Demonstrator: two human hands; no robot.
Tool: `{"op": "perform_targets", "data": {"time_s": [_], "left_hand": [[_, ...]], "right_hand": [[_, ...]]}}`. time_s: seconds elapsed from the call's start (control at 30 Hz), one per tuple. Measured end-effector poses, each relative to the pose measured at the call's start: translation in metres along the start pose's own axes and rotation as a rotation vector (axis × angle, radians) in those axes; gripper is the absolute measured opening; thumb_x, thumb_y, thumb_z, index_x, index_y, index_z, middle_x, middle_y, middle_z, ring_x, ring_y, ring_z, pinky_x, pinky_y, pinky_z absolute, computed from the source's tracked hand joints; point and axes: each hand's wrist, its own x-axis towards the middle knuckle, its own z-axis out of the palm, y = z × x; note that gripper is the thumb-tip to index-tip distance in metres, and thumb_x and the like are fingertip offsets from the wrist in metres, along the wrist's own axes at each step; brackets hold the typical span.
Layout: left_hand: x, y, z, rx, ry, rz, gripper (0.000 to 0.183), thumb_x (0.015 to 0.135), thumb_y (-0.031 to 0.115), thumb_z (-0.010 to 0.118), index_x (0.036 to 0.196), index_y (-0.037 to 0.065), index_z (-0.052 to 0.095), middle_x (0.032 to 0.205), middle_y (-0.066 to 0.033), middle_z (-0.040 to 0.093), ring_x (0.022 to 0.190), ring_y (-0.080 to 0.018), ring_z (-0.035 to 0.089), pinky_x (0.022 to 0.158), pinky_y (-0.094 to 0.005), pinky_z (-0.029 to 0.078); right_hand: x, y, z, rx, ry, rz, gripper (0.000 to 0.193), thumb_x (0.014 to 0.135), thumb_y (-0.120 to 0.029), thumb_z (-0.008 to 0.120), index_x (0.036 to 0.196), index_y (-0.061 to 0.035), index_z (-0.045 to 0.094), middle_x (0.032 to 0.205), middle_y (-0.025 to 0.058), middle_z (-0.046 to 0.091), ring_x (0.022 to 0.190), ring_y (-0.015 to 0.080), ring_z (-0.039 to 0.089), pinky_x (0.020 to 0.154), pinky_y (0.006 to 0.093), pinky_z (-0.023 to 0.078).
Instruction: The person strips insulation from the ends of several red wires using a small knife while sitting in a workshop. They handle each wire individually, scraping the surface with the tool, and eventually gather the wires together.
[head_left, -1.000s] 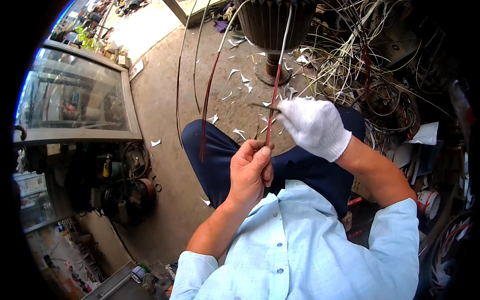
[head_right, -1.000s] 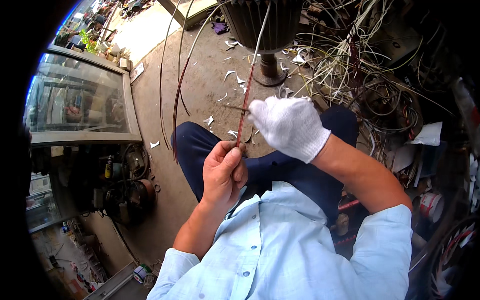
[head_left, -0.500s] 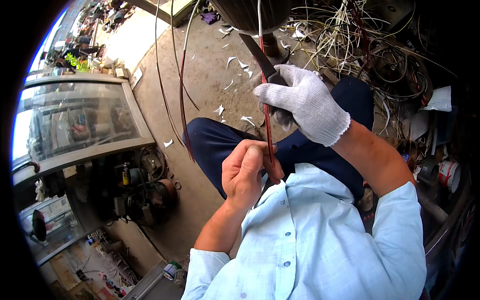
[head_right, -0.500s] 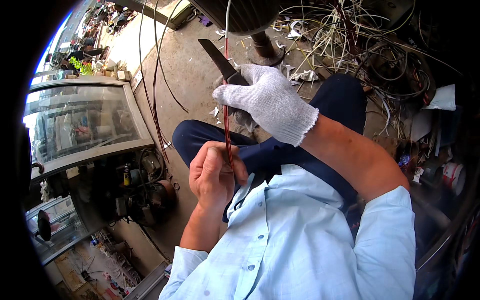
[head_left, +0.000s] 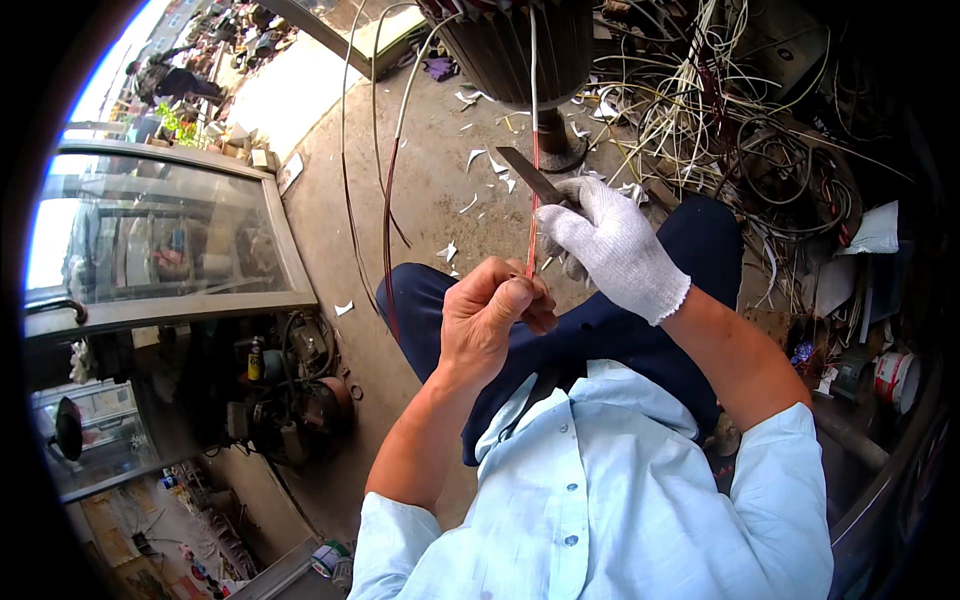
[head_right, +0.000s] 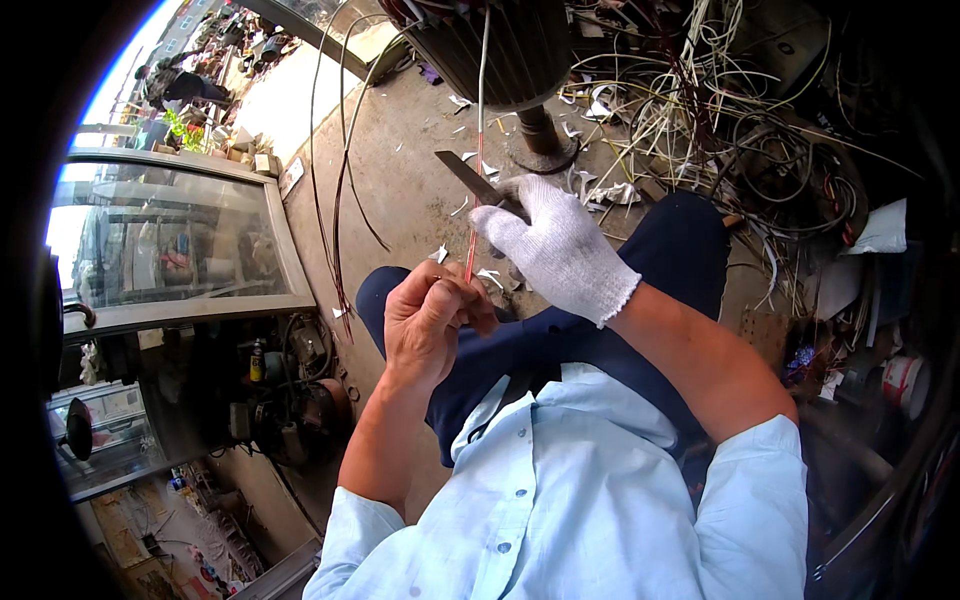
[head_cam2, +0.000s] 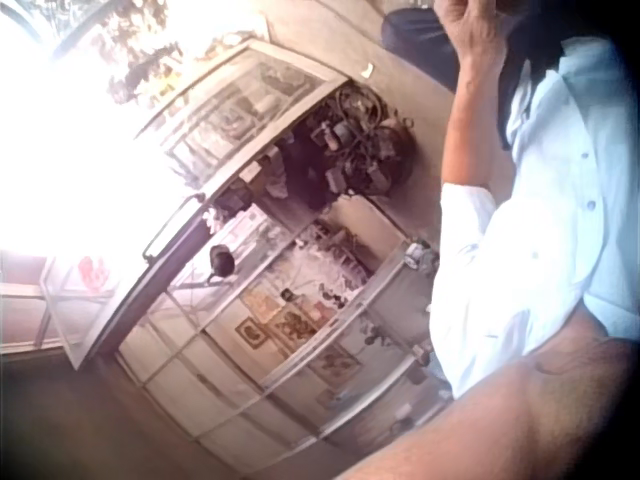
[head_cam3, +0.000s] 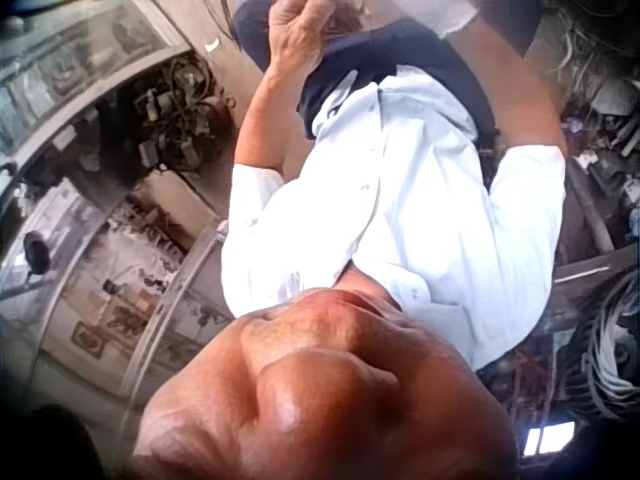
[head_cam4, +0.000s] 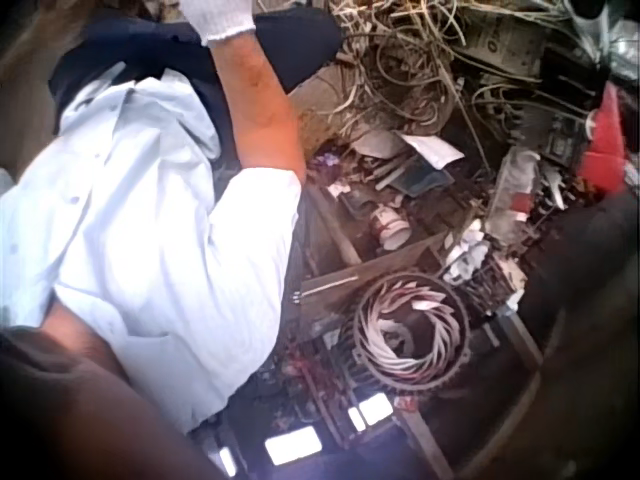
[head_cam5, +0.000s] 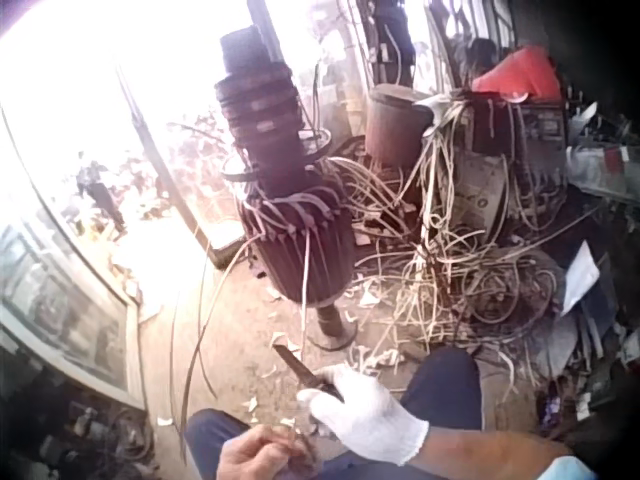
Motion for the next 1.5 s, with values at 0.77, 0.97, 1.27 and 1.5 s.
{"op": "perform_targets", "data": {"time_s": [0.77, 0.97, 1.27, 1.5], "left_hand": [[-0.024, -0.036, 0.009, -0.671, 0.158, -0.011, 0.038, 0.108, 0.042, 0.054, 0.115, 0.006, 0.065, 0.109, -0.0182, 0.071, 0.072, -0.024, 0.071, 0.059, -0.0311, 0.055], [-0.017, -0.026, 0.021, -0.149, 0.218, 0.07, 0.021, 0.1, 0.022, 0.072, 0.105, 0.002, 0.068, 0.103, -0.0129, 0.074, 0.083, -0.0201, 0.074, 0.07, -0.0294, 0.059], [-0.006, -0.013, 0.021, 0.926, 0.181, 0.473, 0.028, 0.081, 0.019, 0.086, 0.08, 0.004, 0.062, 0.08, -0.0098, 0.061, 0.069, -0.0279, 0.064, 0.058, -0.0374, 0.051], [-0.005, -0.007, 0.019, 1.085, 0.184, 0.591, 0.037, 0.081, 0.028, 0.084, 0.074, 0.008, 0.054, 0.074, -0.0071, 0.053, 0.063, -0.026, 0.059, 0.054, -0.04, 0.048]], "right_hand": [[-0.009, -0.012, -0.002, -0.758, -0.194, -0.789, 0.019, 0.091, -0.019, 0.073, 0.108, -0.0111, 0.068, 0.077, 0.0107, 0.067, 0.068, 0.0304, 0.07, 0.059, 0.0407, 0.055], [0.029, -0.018, -0.027, -0.987, 0.05, -0.704, 0.016, 0.096, -0.024, 0.07, 0.103, -0.0098, 0.067, 0.076, 0.0117, 0.065, 0.066, 0.0319, 0.068, 0.056, 0.0425, 0.054], [0.018, -0.058, -0.031, -1.306, -0.172, -0.704, 0.014, 0.098, -0.024, 0.066, 0.097, -0.0108, 0.065, 0.073, 0.011, 0.063, 0.062, 0.0312, 0.068, 0.054, 0.0415, 0.053], [0.039, -0.078, -0.041, -1.488, -0.166, -0.589, 0.014, 0.097, -0.023, 0.068, 0.099, -0.0094, 0.068, 0.075, 0.013, 0.066, 0.068, 0.0325, 0.069, 0.06, 0.0414, 0.054]]}}
